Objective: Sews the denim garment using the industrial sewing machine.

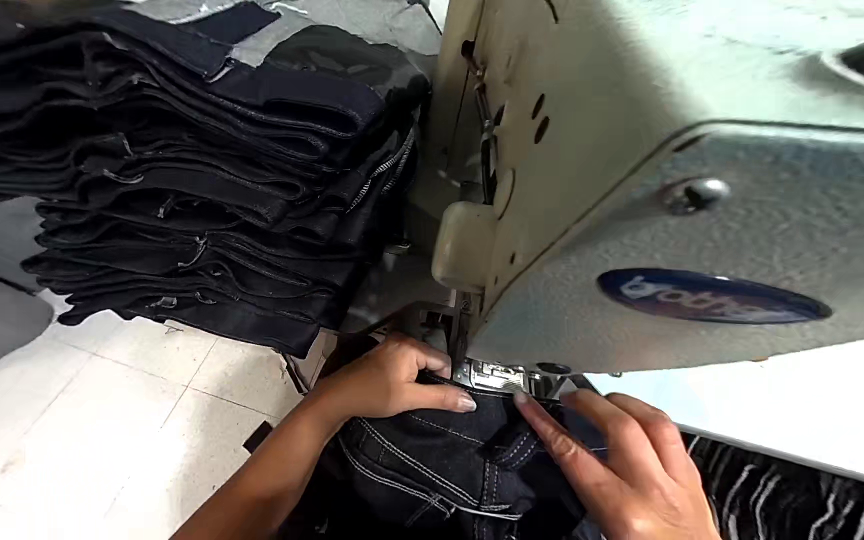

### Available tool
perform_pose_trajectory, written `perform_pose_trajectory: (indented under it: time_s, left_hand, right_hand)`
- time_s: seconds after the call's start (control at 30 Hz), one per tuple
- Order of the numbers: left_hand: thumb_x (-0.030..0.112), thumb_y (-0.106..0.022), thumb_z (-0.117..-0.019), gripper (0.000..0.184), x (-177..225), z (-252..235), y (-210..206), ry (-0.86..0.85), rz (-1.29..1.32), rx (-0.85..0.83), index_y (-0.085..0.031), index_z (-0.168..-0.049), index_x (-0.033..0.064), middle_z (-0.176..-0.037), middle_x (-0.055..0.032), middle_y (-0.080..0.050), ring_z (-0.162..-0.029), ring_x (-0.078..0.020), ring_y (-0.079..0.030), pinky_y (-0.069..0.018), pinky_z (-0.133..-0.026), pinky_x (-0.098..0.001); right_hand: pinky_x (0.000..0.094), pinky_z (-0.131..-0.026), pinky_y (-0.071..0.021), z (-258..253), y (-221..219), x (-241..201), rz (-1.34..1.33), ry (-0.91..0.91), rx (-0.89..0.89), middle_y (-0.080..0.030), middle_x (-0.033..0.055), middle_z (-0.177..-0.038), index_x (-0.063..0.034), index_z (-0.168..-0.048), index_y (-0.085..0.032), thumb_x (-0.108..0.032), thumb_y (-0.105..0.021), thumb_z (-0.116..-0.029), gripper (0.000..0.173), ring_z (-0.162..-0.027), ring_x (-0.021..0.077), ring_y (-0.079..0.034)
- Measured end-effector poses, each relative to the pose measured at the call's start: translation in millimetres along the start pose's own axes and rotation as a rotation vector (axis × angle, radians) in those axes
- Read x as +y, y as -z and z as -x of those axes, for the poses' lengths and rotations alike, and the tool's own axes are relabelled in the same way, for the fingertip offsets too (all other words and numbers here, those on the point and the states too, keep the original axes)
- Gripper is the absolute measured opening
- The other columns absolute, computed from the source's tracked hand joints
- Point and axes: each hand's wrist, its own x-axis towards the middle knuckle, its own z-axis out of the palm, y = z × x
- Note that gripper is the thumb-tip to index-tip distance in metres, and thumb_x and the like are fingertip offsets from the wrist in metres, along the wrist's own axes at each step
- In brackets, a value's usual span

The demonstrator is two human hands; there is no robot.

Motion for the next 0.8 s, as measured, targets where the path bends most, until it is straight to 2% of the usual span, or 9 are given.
perform_pose_trajectory:
  time_s: [0.13,0.23,0.33,0.5,0.57,0.6,0.63,0.7,0.8]
  left_hand:
    - [0.038,-0.069,-0.0964,0.039,-1,-2,0,-0.022,-0.084,0.023,-0.070,-0.077,0.0048,-0.073,0.0009,-0.064,-0.072,-0.0013,-0.057,-0.0460,-0.068,-0.0219]
    - [0.037,-0.069,-0.0964,0.037,-3,-2,-2,0.001,-0.093,0.033,-0.073,-0.078,0.0057,-0.074,0.0009,-0.066,-0.073,-0.0014,-0.059,-0.0477,-0.070,-0.0233]
    - [0.038,-0.070,-0.0952,0.035,-1,-3,-2,0.047,-0.109,0.048,-0.073,-0.081,0.0061,-0.076,0.0001,-0.067,-0.076,-0.0035,-0.061,-0.0495,-0.072,-0.0259]
    - [0.046,-0.072,-0.0909,0.036,15,5,-13,0.046,-0.462,0.290,-0.076,-0.096,0.0111,-0.097,-0.0042,-0.072,-0.103,-0.0186,-0.067,-0.0532,-0.094,-0.0429]
    - [0.043,-0.077,-0.0854,0.039,29,11,-29,0.030,-0.635,0.492,-0.073,-0.105,0.0099,-0.105,-0.0099,-0.069,-0.102,-0.0271,-0.068,-0.0573,-0.088,-0.0466]
    - [0.036,-0.079,-0.0855,0.036,39,15,-38,0.053,-0.647,0.546,-0.072,-0.108,0.0082,-0.102,-0.0107,-0.069,-0.092,-0.0260,-0.070,-0.0604,-0.078,-0.0433]
    - [0.029,-0.077,-0.0881,0.031,50,21,-48,0.087,-0.574,0.548,-0.071,-0.108,0.0061,-0.093,-0.0089,-0.070,-0.077,-0.0214,-0.070,-0.0606,-0.066,-0.0379]
    - [0.017,-0.069,-0.0954,0.028,69,33,-66,0.168,-0.200,0.434,-0.069,-0.116,-0.0019,-0.085,-0.0101,-0.073,-0.066,-0.0169,-0.070,-0.0589,-0.059,-0.0329]
    - [0.011,-0.065,-0.0992,0.019,68,37,-83,0.247,0.334,0.437,-0.067,-0.107,-0.0056,-0.086,-0.0098,-0.074,-0.069,-0.0127,-0.074,-0.0636,-0.064,-0.0293]
  right_hand:
    - [0.0227,-0.074,-0.0511,-10,-6,-5,-0.179,-0.033,0.045,-0.069,0.0085,-0.087,-0.0102,-0.111,-0.076,-0.005,-0.054,-0.1008,0.024,-0.083,0.0179,-0.064]
    - [0.0149,-0.078,-0.0568,-15,-7,-9,-0.632,-0.275,-0.041,-0.076,0.0039,-0.093,-0.0097,-0.106,-0.077,-0.019,-0.061,-0.1020,0.019,-0.085,0.0034,-0.071]
    - [0.0144,-0.062,-0.0575,-19,-13,-6,-0.876,-0.487,-0.123,-0.075,-0.0052,-0.090,-0.0094,-0.104,-0.073,-0.022,-0.067,-0.0968,0.016,-0.073,-0.0031,-0.068]
    - [0.0175,-0.078,-0.0471,-23,-19,3,-0.445,-0.332,-0.034,-0.073,-0.0061,-0.084,-0.0230,-0.088,-0.076,-0.033,-0.067,-0.0934,0.014,-0.085,0.0011,-0.064]
    - [0.0151,-0.080,-0.0473,-25,-22,3,-0.355,-0.290,0.004,-0.072,-0.0026,-0.083,-0.0236,-0.087,-0.076,-0.032,-0.067,-0.0931,0.014,-0.087,0.0033,-0.065]
    - [0.0140,-0.080,-0.0487,-25,-24,3,-0.341,-0.271,0.015,-0.073,-0.0010,-0.083,-0.0214,-0.087,-0.076,-0.028,-0.066,-0.0936,0.013,-0.087,0.0042,-0.066]
    - [0.0144,-0.079,-0.0488,-25,-24,2,-0.320,-0.251,0.021,-0.073,0.0008,-0.082,-0.0192,-0.088,-0.075,-0.024,-0.065,-0.0939,0.013,-0.086,0.0065,-0.066]
    - [0.0147,-0.077,-0.0484,-27,-25,0,-0.261,-0.212,0.026,-0.071,0.0026,-0.081,-0.0171,-0.089,-0.074,-0.021,-0.062,-0.0952,0.013,-0.084,0.0096,-0.066]
    - [0.0163,-0.075,-0.0501,-25,-30,-1,-0.196,-0.125,0.075,-0.068,0.0056,-0.082,-0.0125,-0.093,-0.069,-0.014,-0.058,-0.0995,0.013,-0.082,0.0122,-0.065]
